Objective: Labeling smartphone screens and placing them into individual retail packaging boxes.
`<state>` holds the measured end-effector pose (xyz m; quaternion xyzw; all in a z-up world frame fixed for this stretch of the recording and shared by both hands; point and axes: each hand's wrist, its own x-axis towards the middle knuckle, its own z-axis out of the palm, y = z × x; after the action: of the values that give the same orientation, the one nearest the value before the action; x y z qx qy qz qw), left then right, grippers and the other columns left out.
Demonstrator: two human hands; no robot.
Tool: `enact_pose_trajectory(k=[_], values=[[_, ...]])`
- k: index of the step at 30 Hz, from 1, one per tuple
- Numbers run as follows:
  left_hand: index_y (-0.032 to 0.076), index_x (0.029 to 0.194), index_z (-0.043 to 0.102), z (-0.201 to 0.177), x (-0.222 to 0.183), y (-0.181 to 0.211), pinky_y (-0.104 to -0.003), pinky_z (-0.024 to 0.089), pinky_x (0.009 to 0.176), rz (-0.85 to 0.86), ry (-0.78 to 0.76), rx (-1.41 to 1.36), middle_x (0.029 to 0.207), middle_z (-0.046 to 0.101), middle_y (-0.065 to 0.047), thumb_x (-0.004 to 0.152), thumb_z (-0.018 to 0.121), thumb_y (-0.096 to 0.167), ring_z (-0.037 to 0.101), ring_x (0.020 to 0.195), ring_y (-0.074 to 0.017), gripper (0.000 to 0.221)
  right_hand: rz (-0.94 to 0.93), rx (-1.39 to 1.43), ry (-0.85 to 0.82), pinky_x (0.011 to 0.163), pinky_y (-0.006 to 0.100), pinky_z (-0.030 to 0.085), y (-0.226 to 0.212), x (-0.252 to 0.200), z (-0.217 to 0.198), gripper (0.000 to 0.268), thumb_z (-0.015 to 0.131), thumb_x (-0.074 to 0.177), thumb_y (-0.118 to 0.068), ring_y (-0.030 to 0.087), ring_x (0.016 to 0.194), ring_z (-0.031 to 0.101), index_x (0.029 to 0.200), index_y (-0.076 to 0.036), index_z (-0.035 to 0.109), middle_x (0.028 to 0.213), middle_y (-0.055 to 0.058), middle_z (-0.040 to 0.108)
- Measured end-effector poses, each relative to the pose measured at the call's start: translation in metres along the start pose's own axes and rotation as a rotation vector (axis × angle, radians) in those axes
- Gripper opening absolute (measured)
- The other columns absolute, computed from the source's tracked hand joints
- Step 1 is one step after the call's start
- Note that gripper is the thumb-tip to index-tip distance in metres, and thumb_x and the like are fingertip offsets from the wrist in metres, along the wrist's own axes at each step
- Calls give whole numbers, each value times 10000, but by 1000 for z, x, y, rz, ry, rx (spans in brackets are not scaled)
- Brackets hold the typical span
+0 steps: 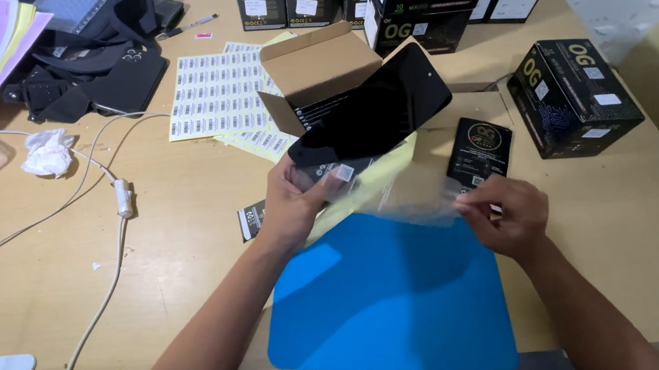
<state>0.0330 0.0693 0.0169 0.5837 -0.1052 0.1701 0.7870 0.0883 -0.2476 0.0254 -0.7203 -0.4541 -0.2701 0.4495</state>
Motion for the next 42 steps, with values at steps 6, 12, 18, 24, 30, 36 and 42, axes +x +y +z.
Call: enact_pose_trajectory(k=[6,12,18,24,30,36,42], values=[[69,1259,631,-1,-3,-3,-426,599,893,-72,-24,23,1045,730,-128,875,764,29,758,926,-284,409,-3,27,79,368,255,386,8,3,1,86,753,909,-95,132,348,430,877,-16,760,470,45,534],[81,1235,657,6,-6,9,-459,594,874,30,-84,-58,1021,755,-142,872,756,32,763,950,-288,379,30,69,21,372,274,410,4,3,8,48,750,883,-57,131,347,446,929,-53,763,452,42,517],[67,1342,621,-5,-1,-23,-523,534,961,110,-113,-48,1194,711,-195,816,761,-3,701,1119,-395,548,25,94,-89,374,307,452,-12,12,18,67,772,833,-25,164,349,491,871,-74,745,456,50,551],[86,1290,634,1,-1,-3,-508,539,940,73,-108,-70,1112,721,-140,834,737,12,712,1076,-339,473,67,87,-259,434,327,494,-11,9,18,47,774,865,-110,198,401,553,838,-93,740,480,44,553],[59,1295,613,6,-2,2,-542,520,962,60,-98,-112,1116,703,-172,840,707,1,694,1089,-371,469,106,104,-270,451,323,502,-6,5,16,20,766,869,-100,183,418,564,884,-112,772,489,44,565],[68,1330,585,1,-2,-3,-507,538,924,52,-102,-82,1129,690,-156,859,724,63,700,1062,-334,491,135,200,-196,488,324,532,-9,7,14,61,799,823,-68,186,463,608,865,-108,780,542,59,639],[81,1321,588,8,-9,8,-490,545,979,58,-118,40,1111,686,-127,890,710,68,697,1097,-299,448,121,119,14,686,366,549,-6,14,4,17,765,895,-58,218,725,647,897,-44,755,841,129,683]])
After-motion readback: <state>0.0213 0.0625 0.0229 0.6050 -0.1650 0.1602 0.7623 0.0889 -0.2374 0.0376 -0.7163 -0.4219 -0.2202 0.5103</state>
